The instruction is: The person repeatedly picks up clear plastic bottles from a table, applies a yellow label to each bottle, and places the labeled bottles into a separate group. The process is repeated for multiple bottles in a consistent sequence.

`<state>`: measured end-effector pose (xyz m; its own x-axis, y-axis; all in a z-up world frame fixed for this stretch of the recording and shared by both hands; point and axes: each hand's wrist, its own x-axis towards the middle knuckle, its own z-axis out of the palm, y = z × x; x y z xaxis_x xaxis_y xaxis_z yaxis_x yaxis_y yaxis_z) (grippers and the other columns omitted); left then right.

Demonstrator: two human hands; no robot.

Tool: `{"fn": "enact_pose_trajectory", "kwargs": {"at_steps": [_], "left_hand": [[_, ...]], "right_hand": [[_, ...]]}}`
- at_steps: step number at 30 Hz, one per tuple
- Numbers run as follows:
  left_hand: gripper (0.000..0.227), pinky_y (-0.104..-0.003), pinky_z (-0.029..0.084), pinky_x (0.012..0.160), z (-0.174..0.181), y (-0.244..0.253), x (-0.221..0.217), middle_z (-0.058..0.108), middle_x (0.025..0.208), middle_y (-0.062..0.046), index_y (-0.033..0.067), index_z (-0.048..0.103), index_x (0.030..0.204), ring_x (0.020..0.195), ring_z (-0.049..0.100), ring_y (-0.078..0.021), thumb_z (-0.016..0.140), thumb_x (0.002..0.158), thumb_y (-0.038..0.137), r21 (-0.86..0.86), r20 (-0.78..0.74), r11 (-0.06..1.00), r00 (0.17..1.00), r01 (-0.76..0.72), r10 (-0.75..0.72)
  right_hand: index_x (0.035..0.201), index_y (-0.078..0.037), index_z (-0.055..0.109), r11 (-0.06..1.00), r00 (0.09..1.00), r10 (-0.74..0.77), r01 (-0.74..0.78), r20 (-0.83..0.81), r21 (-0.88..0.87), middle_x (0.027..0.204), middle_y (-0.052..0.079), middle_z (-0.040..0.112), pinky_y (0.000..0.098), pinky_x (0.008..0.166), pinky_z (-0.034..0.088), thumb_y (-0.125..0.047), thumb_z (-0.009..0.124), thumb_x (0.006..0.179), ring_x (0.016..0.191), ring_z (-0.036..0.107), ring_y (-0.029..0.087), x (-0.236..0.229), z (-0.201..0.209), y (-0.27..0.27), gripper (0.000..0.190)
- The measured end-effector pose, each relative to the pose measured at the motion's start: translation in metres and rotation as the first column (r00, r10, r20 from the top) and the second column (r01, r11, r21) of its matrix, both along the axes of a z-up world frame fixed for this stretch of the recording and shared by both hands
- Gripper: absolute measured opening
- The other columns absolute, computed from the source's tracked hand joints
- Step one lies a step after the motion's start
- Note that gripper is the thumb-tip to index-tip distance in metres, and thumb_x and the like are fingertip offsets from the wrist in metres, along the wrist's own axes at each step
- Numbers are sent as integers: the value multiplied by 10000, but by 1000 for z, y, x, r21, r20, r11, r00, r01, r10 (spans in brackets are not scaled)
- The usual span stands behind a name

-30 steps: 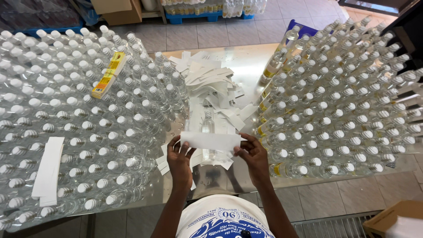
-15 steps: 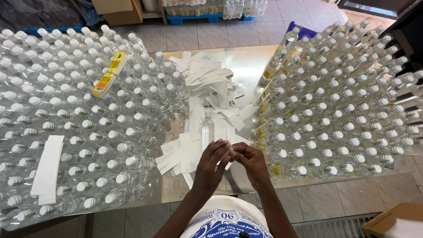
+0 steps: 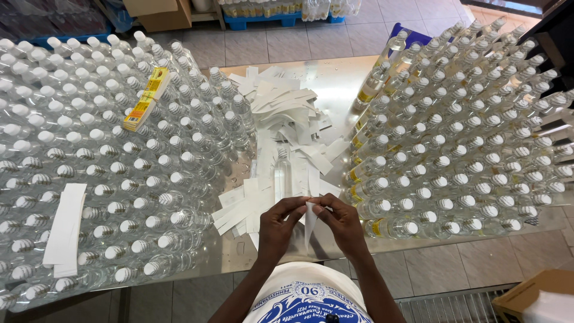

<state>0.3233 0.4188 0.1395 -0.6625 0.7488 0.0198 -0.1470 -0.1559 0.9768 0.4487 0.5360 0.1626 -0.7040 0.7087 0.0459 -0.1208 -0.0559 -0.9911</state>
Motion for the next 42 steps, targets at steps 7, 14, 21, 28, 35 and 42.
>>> {"fn": "enact_pose_trajectory", "kwargs": {"at_steps": [7,14,21,28,35,42], "left_hand": [[226,-349,634,1001,-1,0,4,862,1124,-131,30,849,1195,1080,767,-144,790,1016,154,-42,61,999,998,-31,33],[184,-367,626,989,-5,3,6,845,1112,-162,5,831,1147,1075,774,-197,742,1051,135,-39,-43,987,987,-159,157],[143,-385,645,925,-36,1,-3,756,1054,-145,27,720,1139,1002,724,-218,663,1083,145,-130,196,956,938,-263,285],[172,-450,596,978,-132,-32,-18,746,1142,-103,76,676,1143,1091,739,-297,620,1095,230,-107,788,986,594,-128,162],[461,-414,530,1121,-36,-30,-18,672,1454,-93,171,654,1476,1384,642,-265,644,1030,288,-435,45,884,977,-168,208],[239,-380,602,1055,-5,-2,-20,752,1156,-84,107,770,1190,1197,740,-252,730,1071,311,-269,-220,963,975,-19,-43]], "right_hand": [[1132,87,824,995,1000,-23,22,10,101,895,144,711,339,817,621,-63,768,1014,874,672,162,-1,-4,-5,199],[1113,30,861,960,995,-69,46,74,276,888,140,754,321,801,651,-79,819,979,858,751,163,-6,-10,-7,177],[1160,21,817,945,941,-312,292,133,149,1002,217,784,418,859,664,-111,776,1026,902,776,286,-4,-31,-10,192],[1284,11,681,859,880,-473,470,37,-203,1117,62,704,288,956,599,-95,642,1118,1009,689,119,-1,-51,29,201],[1249,-54,815,978,968,-204,210,144,-21,928,12,624,295,824,482,-126,698,1062,852,526,95,-9,-22,26,233],[1241,13,812,994,991,-101,98,90,38,1004,88,700,341,941,619,-55,819,983,963,695,139,-18,-31,13,267]]}}
